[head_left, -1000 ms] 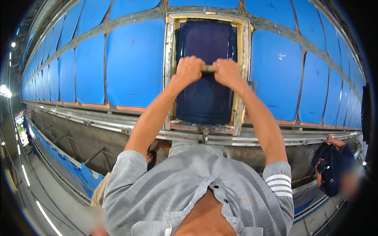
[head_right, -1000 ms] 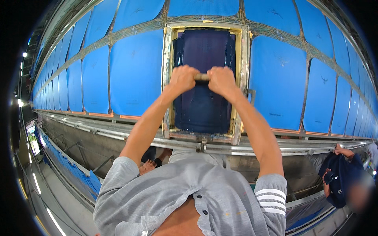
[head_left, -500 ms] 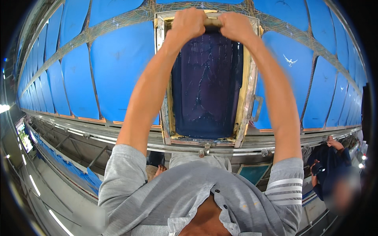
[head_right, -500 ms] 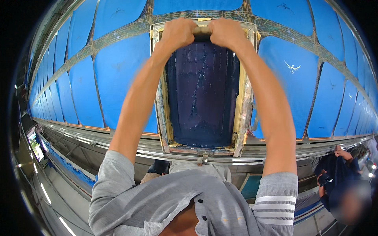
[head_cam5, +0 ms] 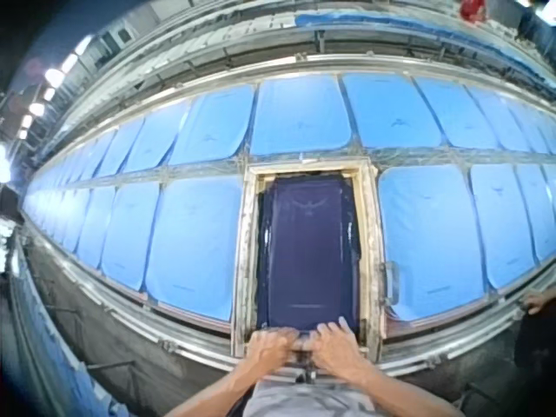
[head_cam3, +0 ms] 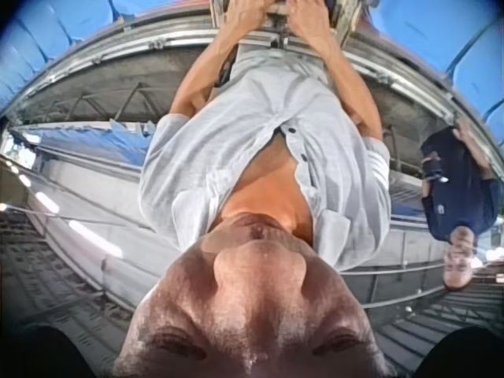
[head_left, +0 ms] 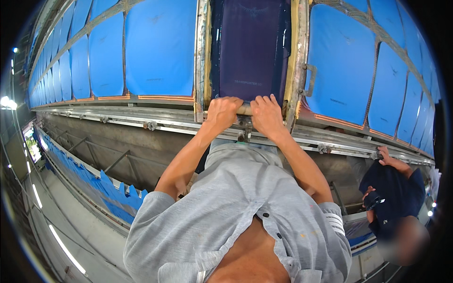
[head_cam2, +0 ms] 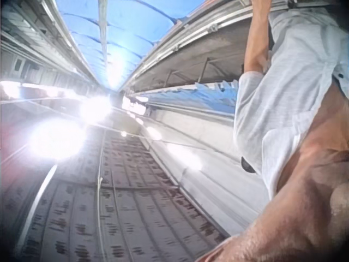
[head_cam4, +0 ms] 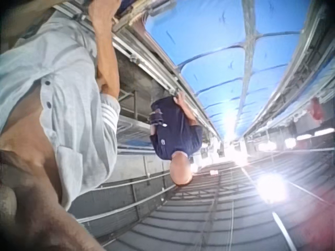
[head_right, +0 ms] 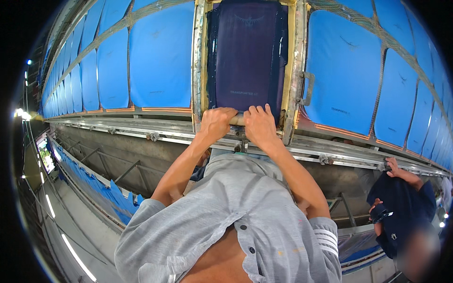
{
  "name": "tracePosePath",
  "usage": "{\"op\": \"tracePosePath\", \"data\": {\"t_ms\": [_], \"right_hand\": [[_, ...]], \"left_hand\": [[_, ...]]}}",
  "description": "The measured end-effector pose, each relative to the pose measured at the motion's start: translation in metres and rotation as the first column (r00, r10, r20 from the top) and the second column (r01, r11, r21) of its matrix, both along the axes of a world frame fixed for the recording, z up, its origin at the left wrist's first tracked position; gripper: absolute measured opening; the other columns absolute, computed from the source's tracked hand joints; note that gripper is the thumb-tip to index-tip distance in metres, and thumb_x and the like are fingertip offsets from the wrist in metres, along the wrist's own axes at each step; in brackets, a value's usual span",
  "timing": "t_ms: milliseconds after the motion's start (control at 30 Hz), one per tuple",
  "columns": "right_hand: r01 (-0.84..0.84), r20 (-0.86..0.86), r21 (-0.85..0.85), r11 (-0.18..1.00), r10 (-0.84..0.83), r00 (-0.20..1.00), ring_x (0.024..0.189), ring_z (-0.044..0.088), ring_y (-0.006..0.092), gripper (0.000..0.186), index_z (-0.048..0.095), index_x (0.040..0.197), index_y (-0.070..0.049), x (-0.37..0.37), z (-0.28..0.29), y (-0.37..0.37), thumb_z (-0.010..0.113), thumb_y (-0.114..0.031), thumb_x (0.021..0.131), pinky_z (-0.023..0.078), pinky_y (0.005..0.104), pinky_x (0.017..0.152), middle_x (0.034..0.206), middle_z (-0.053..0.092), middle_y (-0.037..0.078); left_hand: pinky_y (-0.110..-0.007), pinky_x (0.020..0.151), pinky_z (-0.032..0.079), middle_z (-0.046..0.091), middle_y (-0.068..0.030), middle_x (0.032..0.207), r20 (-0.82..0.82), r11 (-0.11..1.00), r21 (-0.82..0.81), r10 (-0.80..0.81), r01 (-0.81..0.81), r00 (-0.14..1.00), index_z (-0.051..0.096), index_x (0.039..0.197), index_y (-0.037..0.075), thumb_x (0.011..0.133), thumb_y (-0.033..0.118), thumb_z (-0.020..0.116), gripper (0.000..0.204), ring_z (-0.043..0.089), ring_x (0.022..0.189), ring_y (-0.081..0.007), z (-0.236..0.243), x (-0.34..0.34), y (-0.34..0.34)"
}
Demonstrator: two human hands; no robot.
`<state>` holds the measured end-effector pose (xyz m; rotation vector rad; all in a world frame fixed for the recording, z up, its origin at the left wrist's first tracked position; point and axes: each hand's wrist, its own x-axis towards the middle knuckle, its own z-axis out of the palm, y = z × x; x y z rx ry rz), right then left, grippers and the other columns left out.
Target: The person repeatedly uses a squeegee to spread dark ink across a screen-printing frame mounted on a conveyor. A coworker occasionally adds more ink to the frame. The person maintains consistent pressure and motion throughout the process.
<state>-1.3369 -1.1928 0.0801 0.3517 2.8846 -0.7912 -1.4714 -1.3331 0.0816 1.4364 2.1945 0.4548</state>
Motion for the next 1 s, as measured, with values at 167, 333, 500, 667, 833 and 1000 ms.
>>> {"op": "tracePosePath", "data": {"t_ms": [167,333,500,667,833,1000], "right_hand": [[0.418,-0.19,-0.19,0.889,-0.451,0.872,0.114,0.057,0.0399,0.053,0.067,0.116,-0.003,-0.013,0.007,0.078,0.076,-0.042,0.081,0.042,0.0522,0.104,0.116,0.065,0.021],[0.846,-0.073,-0.181,0.501,-0.865,0.497,0.098,0.064,0.0424,0.039,0.072,0.105,0.0,0.011,-0.113,0.189,0.064,-0.035,0.089,0.049,0.0481,0.089,0.099,0.07,0.023],[0.804,-0.12,-0.439,0.4,-0.913,0.389,0.067,0.058,0.0221,0.027,0.071,0.086,0.004,-0.003,-0.067,0.184,0.069,-0.023,0.089,0.045,0.0379,0.064,0.072,0.064,0.007],[0.738,-0.146,-0.579,0.345,-0.935,0.322,0.061,0.046,0.0078,0.02,0.07,0.082,0.003,-0.053,-0.006,0.131,0.069,-0.015,0.09,0.035,0.0297,0.054,0.066,0.055,-0.001],[0.712,-0.178,-0.56,0.424,-0.901,0.396,0.058,0.042,0.0073,0.029,0.066,0.075,0.001,-0.15,-0.044,0.047,0.069,-0.021,0.093,0.033,0.0298,0.052,0.062,0.05,-0.001],[0.716,0.0,-0.668,0.203,-0.962,0.273,0.053,0.039,0.0073,0.03,0.062,0.073,0.0,-0.208,-0.052,-0.024,0.065,-0.02,0.095,0.029,0.032,0.047,0.059,0.047,-0.001]], "left_hand": [[-0.043,0.071,0.057,0.074,-0.012,0.097,-0.048,0.996,0.085,0.019,-0.015,0.999,0.072,0.096,0.005,0.071,0.0,0.061,0.028,0.072,0.088,-0.0316,-0.004,0.006,-0.012],[-0.045,0.069,0.057,0.073,-0.0144,0.088,-0.074,0.999,0.031,-0.029,0.031,0.997,0.071,0.09,0.006,0.068,-0.001,0.06,0.025,0.071,0.082,-0.0339,0.004,0.0,0.0],[-0.044,0.076,0.056,0.074,-0.011,0.099,0.04,0.999,0.052,0.008,-0.01,0.999,0.074,0.101,0.007,0.068,-0.001,0.064,0.035,0.071,0.092,-0.0315,0.014,-0.014,-0.023],[-0.042,0.081,0.056,0.074,-0.0104,0.104,0.018,0.992,0.121,0.034,-0.036,0.999,0.073,0.105,0.006,0.068,0.001,0.067,0.038,0.071,0.095,-0.0301,0.042,-0.053,-0.062],[-0.043,0.08,0.055,0.074,-0.01,0.103,-0.002,0.996,0.045,0.074,-0.074,0.997,0.073,0.104,0.006,0.068,0.0,0.066,0.037,0.071,0.095,-0.0305,0.038,-0.149,-0.151],[-0.043,0.073,0.055,0.074,-0.0117,0.092,-0.026,0.998,-0.045,0.052,-0.054,0.998,0.074,0.095,0.006,0.066,-0.001,0.064,0.031,0.071,0.085,-0.0323,0.053,-0.214,-0.197]]}}
